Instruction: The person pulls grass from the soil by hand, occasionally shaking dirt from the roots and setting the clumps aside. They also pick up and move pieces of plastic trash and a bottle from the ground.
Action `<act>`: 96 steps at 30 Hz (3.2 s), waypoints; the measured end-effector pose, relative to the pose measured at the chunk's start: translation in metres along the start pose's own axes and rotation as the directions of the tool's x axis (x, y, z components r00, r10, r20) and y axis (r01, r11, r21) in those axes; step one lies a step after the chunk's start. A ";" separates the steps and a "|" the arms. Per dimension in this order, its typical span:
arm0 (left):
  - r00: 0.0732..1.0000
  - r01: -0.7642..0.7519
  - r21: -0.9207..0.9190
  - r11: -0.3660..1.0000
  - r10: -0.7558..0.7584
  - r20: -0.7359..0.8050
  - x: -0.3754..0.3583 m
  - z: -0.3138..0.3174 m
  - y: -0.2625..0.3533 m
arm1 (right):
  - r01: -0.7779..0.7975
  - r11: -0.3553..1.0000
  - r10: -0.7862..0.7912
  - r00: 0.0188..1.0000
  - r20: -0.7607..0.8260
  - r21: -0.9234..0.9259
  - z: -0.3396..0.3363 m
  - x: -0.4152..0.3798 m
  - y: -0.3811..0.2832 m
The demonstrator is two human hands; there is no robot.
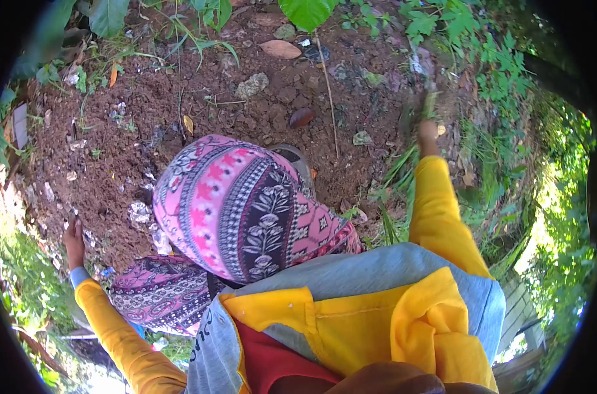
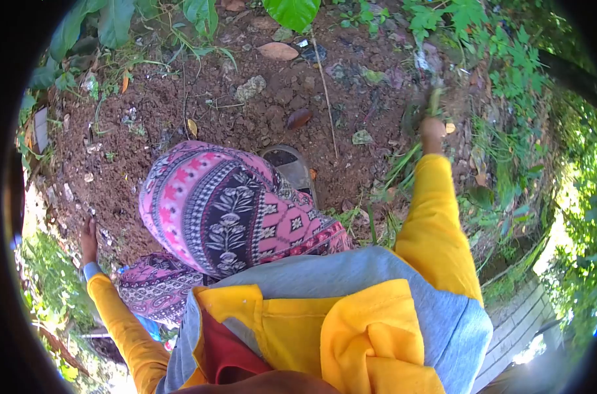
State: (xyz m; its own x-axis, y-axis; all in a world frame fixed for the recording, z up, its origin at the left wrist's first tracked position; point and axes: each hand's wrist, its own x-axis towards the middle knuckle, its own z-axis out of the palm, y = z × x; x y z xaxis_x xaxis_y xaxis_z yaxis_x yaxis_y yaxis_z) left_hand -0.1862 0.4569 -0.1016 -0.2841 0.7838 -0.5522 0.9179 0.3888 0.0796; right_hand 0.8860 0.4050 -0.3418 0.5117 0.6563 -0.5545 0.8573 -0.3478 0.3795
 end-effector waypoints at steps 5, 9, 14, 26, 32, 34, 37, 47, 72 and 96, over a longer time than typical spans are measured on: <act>0.999 0.003 -0.065 0.998 0.001 0.055 -0.001 0.030 -0.037 | -0.013 0.938 0.140 0.928 -0.345 0.346 -0.018 -0.055 -0.008; 0.999 -0.016 0.014 1.000 0.015 0.044 0.006 0.053 -0.032 | -0.176 0.813 0.395 0.867 -0.305 0.555 -0.090 -0.067 0.027; 0.996 -0.089 -0.068 0.994 0.088 -0.015 -0.021 0.053 -0.016 | 0.019 0.999 -0.008 0.953 0.304 -0.035 -0.098 -0.090 0.061; 0.980 -0.118 -0.236 0.964 0.074 -0.185 -0.023 0.021 -0.013 | 0.055 0.991 -0.111 -0.148 -0.983 -0.121 -0.610 -0.119 -0.085; 0.996 -0.085 -0.335 0.938 0.075 -0.043 -0.045 0.039 0.026 | 0.419 0.906 -0.270 0.461 -0.845 -0.061 -0.474 -0.035 -0.215; 0.999 -0.036 -0.305 0.952 0.035 -0.009 -0.058 0.037 0.030 | 0.473 0.790 -0.607 0.512 -0.608 -0.390 -0.376 0.000 -0.243; 0.999 0.039 -0.312 0.949 -0.031 0.031 -0.074 0.048 0.011 | 0.522 0.844 -0.500 0.684 -0.531 -0.123 -0.274 0.021 -0.278; 0.980 0.164 -0.138 0.977 -0.146 0.134 -0.109 0.036 0.023 | 0.221 0.974 -0.225 0.963 -0.146 -0.044 -0.225 0.082 -0.303; 0.999 -0.025 -0.125 0.992 0.028 0.025 -0.116 -0.004 0.112 | 0.914 -0.120 -0.911 -0.257 -0.324 -0.388 -0.267 -0.162 -0.539; 0.994 -0.089 -0.318 0.944 0.105 0.034 -0.164 -0.001 0.106 | 0.748 0.328 -0.905 0.424 0.035 -0.577 -0.246 -0.072 -0.404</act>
State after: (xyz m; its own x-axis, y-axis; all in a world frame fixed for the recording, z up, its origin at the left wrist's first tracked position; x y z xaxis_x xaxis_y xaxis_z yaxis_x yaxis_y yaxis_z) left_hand -0.0423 0.3699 -0.0020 -0.1761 0.8034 -0.5687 0.8037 0.4510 0.3881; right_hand 0.4885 0.6630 -0.2729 -0.5570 0.5697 -0.6043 0.6315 0.7631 0.1374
